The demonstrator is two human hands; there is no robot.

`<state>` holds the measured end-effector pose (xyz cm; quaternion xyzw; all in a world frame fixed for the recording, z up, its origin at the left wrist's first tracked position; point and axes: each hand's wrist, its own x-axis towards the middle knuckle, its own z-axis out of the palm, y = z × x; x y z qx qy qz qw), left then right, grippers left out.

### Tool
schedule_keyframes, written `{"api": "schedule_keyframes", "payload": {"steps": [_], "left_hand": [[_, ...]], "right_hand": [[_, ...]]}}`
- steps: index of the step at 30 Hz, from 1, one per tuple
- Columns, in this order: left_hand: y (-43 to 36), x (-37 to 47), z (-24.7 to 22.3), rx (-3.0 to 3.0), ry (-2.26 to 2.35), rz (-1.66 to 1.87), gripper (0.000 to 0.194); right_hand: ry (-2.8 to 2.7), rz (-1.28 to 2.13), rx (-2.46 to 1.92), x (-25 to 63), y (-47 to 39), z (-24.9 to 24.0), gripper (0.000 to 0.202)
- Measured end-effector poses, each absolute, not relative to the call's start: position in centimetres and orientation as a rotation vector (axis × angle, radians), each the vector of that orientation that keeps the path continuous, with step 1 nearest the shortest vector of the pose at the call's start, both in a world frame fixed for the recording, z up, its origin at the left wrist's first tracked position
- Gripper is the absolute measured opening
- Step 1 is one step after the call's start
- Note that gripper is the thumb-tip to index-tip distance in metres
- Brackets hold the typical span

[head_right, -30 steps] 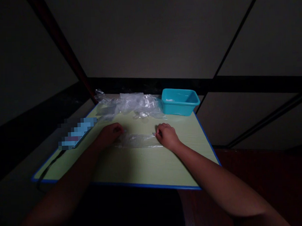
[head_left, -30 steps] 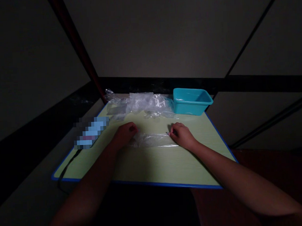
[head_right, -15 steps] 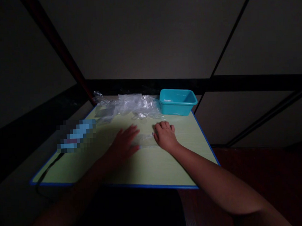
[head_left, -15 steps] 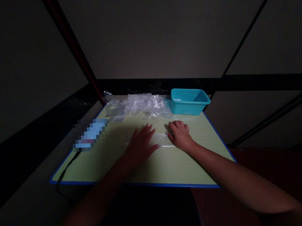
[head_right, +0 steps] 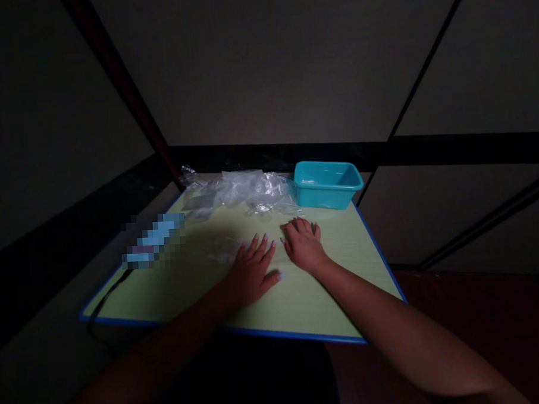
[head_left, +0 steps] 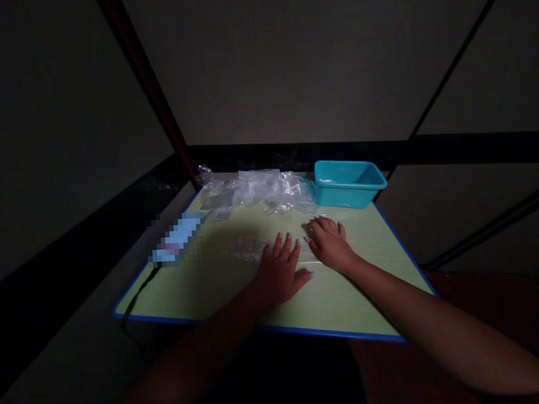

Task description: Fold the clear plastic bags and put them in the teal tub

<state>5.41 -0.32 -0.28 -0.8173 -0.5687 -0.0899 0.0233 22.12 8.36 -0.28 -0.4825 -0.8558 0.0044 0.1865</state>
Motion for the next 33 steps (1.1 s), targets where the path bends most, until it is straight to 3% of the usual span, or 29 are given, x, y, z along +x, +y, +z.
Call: {"api": "schedule_keyframes", "payload": {"steps": [9,14,22,33], "left_hand": [[-0.4,5.6,-0.6,-2.527,-1.805,-0.277,0.074],[-0.4,5.8,-0.4,-2.557,-1.834,-0.315,0.087],[-0.4,5.7,0.0,-2.584,-1.860,-0.287,0.110],[-2.7,-1.2,0.3,-2.411,-1.928,-0.316,0.056]], "right_hand": [[-2.420,0.152,-1.224,22.4,7.5,0.7,0.042],[-2.788,0.122,-0.985,22.3,5.6,0.9,0.057],[-2.871,0.181,-1.174,21.9,4.8,0.8,0.063],[-2.858,0.220,-1.227,21.5,4.7,1.2,0.060]]}}
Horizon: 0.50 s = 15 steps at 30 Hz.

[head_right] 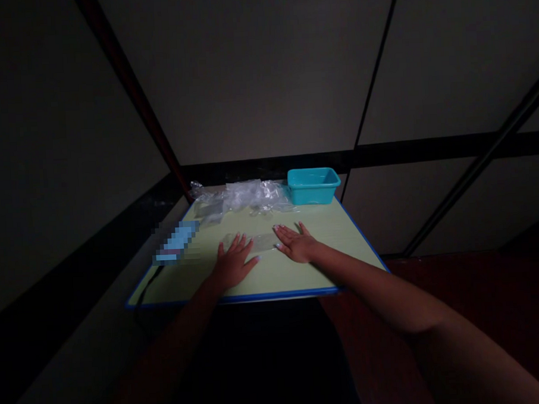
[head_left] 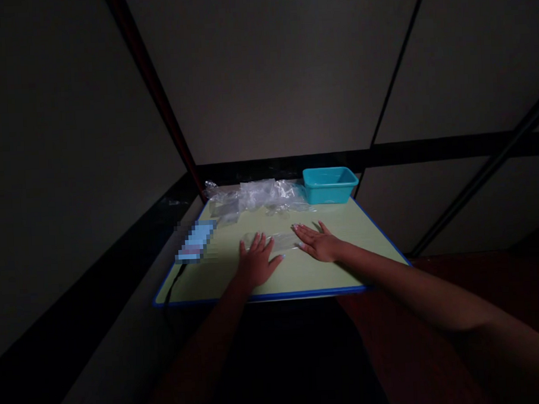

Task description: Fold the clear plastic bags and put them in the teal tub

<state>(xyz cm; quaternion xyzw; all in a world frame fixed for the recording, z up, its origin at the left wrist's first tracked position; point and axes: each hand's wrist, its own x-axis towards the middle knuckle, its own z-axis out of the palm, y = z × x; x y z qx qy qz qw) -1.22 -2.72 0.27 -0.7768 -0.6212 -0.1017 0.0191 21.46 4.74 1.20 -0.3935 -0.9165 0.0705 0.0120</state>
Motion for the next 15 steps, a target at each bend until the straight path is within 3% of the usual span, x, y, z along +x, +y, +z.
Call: {"api": "schedule_keyframes", "payload": {"steps": [6,11,15], "left_hand": [[-3.8,-7.0,0.3,-2.262,-2.092,-0.486,0.047],[-2.6,-9.5,-0.5,-2.169,-2.095,-0.906,0.025],[-2.0,-10.0,-0.9,-2.224,-2.043,-0.997,0.015]], "right_hand": [[-2.813,0.279,-1.277,21.2,4.9,2.1,0.058],[-2.649,0.286,-1.420,17.4,5.1,2.8,0.060],[-2.610,0.320,-1.450,13.5,4.7,2.1,0.062]]}}
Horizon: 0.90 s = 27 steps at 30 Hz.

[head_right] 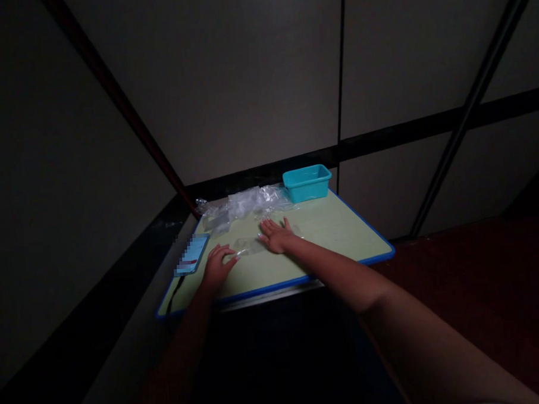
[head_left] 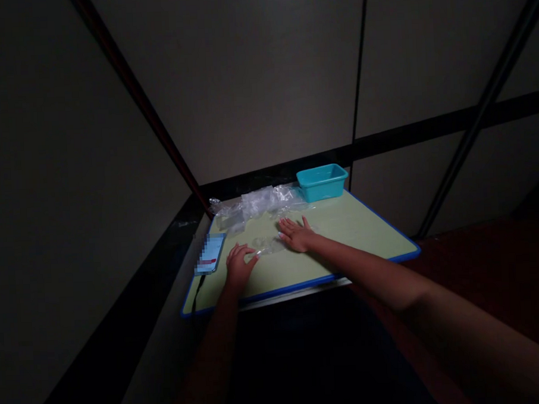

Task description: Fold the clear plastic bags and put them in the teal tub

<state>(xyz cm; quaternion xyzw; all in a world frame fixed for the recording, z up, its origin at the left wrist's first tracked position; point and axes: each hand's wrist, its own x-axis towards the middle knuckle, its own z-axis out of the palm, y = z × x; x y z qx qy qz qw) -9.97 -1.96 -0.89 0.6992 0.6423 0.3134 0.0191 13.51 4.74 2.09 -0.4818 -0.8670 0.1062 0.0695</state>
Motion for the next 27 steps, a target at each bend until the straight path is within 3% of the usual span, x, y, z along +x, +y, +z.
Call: {"api": "schedule_keyframes", "payload": {"steps": [7,27], "left_hand": [[-1.2,-10.9,-0.5,2.187,1.881,1.006,0.007],[-1.9,-10.9,0.3,2.150,2.057,1.109,0.014]], "right_hand": [[-2.584,0.305,-1.529,12.2,5.1,0.1,0.068],[-2.588,0.265,-1.499,12.5,4.8,0.4,0.068]]}}
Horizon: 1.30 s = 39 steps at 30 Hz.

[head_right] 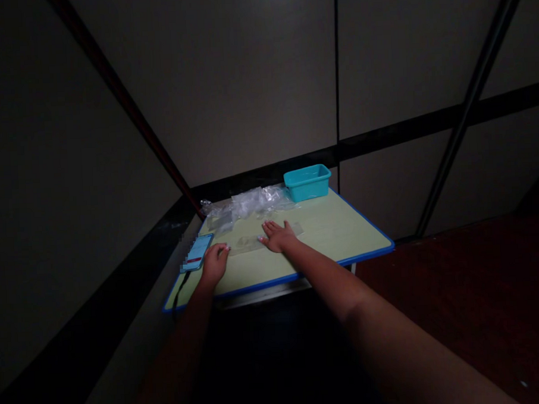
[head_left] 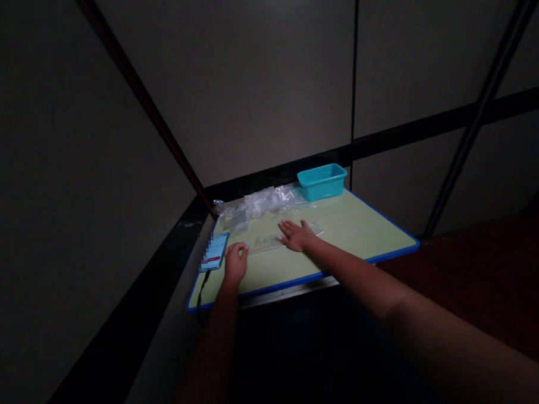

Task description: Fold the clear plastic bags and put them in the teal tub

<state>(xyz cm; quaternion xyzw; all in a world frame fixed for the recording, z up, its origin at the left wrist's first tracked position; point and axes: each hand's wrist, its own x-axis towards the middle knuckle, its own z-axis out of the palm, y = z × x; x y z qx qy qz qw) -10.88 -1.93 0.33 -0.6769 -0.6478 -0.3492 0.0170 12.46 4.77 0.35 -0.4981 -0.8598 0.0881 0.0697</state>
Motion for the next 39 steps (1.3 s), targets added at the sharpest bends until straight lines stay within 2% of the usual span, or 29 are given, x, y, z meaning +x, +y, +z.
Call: {"api": "schedule_keyframes", "payload": {"steps": [4,11,15,21,25,29,34,39], "left_hand": [[-3.6,-9.0,0.8,-2.083,-1.956,-1.000,0.027],[-4.8,-0.6,0.8,-2.450,-1.849,-0.650,0.056],[-3.5,3.1,1.9,-2.573,-1.912,-0.644,0.065],[-1.2,5.3,1.6,-2.481,-2.212,-0.768,0.071],[-1.0,4.6,0.8,-2.425,-2.259,-0.779,0.072],[-1.7,3.1,0.6,-2.417,-2.273,-0.602,0.072],[-2.2,1.5,0.5,-2.445,-2.246,-0.382,0.073],[-2.7,-0.4,0.4,-2.476,-2.144,-0.255,0.065]], "right_hand": [[-2.591,0.280,-1.507,12.3,4.8,0.3,0.071],[-2.622,0.198,-1.492,12.5,5.2,-0.2,0.059],[-2.683,0.169,-1.488,12.6,5.8,-0.8,0.064],[-2.713,0.081,-1.537,12.6,6.2,-1.2,0.059],[-2.761,0.081,-1.515,12.8,5.8,-0.6,0.063],[-2.735,0.058,-1.482,13.0,4.9,0.2,0.069],[-2.709,0.099,-1.537,12.7,4.5,0.6,0.063],[-2.685,0.106,-1.553,12.4,4.9,0.2,0.062]]}}
